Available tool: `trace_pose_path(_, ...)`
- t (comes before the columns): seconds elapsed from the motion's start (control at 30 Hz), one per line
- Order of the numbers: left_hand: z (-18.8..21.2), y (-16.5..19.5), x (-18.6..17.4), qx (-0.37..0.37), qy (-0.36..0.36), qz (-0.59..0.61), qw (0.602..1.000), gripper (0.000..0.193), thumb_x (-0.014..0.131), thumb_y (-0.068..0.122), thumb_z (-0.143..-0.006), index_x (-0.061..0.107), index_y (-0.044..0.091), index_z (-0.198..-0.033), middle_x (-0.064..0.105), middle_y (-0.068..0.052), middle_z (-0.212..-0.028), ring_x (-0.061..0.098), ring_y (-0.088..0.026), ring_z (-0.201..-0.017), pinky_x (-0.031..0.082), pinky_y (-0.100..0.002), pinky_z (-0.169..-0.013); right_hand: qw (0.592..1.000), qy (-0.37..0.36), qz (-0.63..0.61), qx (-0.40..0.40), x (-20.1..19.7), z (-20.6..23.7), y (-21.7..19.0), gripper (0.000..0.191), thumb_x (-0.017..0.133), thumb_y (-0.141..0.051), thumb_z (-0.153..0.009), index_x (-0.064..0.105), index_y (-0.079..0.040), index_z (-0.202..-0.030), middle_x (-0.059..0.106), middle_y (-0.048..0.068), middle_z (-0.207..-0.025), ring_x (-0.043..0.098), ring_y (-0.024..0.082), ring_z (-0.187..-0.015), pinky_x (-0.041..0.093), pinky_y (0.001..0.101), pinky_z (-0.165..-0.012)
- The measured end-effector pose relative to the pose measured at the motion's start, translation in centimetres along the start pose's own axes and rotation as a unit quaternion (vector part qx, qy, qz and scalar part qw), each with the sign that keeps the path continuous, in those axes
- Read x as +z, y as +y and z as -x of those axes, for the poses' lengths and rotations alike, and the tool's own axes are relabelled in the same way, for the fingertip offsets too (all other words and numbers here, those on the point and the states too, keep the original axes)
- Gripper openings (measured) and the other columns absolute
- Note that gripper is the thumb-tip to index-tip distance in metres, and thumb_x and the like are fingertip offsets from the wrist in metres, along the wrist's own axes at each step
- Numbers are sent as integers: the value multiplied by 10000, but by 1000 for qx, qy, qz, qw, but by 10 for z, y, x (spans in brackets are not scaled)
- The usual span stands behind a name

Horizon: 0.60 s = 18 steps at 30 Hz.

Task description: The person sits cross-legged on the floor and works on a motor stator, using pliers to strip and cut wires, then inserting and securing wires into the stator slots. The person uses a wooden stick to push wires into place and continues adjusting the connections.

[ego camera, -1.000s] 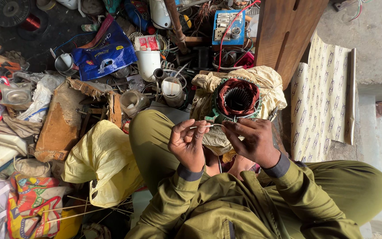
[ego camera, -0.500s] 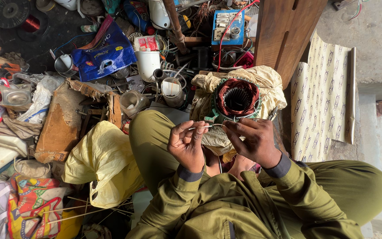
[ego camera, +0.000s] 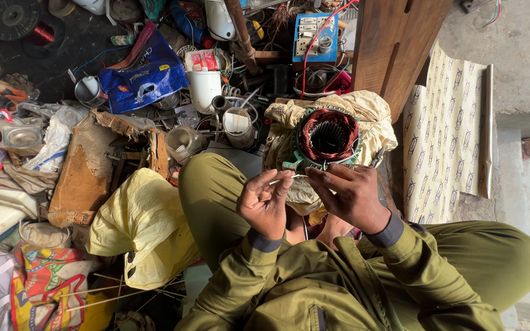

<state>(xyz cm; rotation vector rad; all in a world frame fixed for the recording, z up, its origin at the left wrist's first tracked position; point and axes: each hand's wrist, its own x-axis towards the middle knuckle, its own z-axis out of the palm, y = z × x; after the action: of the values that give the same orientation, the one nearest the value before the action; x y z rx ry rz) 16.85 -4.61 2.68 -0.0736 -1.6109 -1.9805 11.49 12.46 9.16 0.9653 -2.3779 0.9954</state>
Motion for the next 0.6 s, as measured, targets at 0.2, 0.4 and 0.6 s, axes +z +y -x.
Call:
trace_pose_path(0.2, -19, 23, 18, 66, -83, -82, 991, 367, 744, -70, -959, 594, 2, -1286, 751, -148, -1128, 760, -209, -1057, 644, -341, -934, 998, 13, -63, 17, -5, 0, 8, 336, 789, -91, -821, 758, -111, -1155, 586, 45, -751, 599, 213, -586, 461, 353, -525)
trace_pose_path(0.4, -52, 49, 44, 180, -108, -206, 956, 278, 849, 37, -899, 686, 84, -1120, 763, -48, -1061, 767, -200, -980, 619, -302, -869, 980, 45, -181, 64, -7, 1, 16, 162, 782, -37, -912, 731, -35, -1065, 651, 75, -835, 635, 181, -675, 483, 292, -587)
trace_pose_path(0.6, -51, 47, 66, 124, -119, -206, 963, 186, 770, 30, -956, 737, 69, -1135, 767, -95, -1191, 777, -228, -1046, 618, -313, -906, 965, 74, -221, 116, -6, 3, 22, 161, 777, -8, -890, 747, 11, -1047, 614, 74, -754, 580, 131, -641, 456, 278, -584)
